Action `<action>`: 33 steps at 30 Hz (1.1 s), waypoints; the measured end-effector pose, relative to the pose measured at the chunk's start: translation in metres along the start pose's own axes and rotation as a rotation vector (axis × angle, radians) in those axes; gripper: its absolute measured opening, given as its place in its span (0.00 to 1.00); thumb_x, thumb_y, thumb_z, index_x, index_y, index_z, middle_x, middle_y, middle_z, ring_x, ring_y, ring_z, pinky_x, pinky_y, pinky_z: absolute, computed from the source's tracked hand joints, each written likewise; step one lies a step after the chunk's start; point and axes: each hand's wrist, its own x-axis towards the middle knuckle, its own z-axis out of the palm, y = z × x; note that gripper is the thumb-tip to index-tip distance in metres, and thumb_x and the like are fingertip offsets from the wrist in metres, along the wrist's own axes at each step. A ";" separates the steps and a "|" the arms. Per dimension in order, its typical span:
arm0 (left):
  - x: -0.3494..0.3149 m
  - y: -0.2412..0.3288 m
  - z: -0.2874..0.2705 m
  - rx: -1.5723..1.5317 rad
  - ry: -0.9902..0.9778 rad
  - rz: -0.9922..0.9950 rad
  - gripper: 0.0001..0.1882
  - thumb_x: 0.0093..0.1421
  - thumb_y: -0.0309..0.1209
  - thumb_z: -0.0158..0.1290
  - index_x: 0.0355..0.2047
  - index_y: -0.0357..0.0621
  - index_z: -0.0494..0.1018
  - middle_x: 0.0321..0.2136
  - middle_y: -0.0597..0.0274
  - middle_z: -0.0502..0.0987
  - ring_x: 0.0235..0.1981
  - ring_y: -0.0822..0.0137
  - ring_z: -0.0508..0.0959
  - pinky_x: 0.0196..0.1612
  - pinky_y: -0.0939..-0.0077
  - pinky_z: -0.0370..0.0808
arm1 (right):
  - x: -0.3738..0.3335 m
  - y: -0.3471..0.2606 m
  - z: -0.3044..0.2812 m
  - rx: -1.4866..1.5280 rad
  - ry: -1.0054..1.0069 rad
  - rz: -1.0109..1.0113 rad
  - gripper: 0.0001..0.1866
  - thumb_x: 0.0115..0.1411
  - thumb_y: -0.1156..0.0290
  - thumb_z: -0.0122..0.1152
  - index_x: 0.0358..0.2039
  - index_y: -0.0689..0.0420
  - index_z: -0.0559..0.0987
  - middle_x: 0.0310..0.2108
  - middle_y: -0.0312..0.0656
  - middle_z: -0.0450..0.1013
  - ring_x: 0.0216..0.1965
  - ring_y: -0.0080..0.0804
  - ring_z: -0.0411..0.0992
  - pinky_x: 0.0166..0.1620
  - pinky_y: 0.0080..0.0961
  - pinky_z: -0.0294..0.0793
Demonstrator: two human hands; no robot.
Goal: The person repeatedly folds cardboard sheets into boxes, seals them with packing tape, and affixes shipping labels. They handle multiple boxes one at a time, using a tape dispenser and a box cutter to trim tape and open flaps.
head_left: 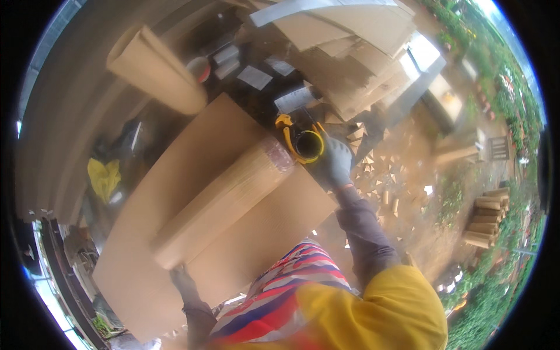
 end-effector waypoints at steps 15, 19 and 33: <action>-0.012 0.006 0.000 -0.035 0.089 -0.069 0.13 0.68 0.36 0.47 0.50 0.47 0.66 0.49 0.64 0.70 0.57 0.63 0.68 0.68 0.55 0.61 | -0.036 0.025 0.006 1.505 -0.137 0.586 0.09 0.58 0.73 0.61 0.37 0.62 0.75 0.24 0.36 0.72 0.20 0.24 0.71 0.22 0.23 0.71; -0.015 0.006 0.005 0.499 0.000 0.089 0.12 0.67 0.35 0.48 0.49 0.48 0.66 0.48 0.64 0.70 0.56 0.63 0.69 0.67 0.56 0.62 | -0.057 -0.037 0.032 1.495 -0.360 0.533 0.14 0.63 0.68 0.62 0.46 0.63 0.76 0.41 0.39 0.76 0.45 0.27 0.75 0.47 0.27 0.75; -0.012 -0.009 0.018 -0.136 -0.210 -0.059 0.18 0.68 0.29 0.47 0.58 0.43 0.65 0.50 0.64 0.71 0.53 0.64 0.71 0.62 0.56 0.68 | -0.054 -0.047 0.075 1.363 0.155 0.458 0.17 0.63 0.59 0.65 0.46 0.57 0.77 0.33 0.32 0.73 0.26 0.22 0.68 0.31 0.21 0.70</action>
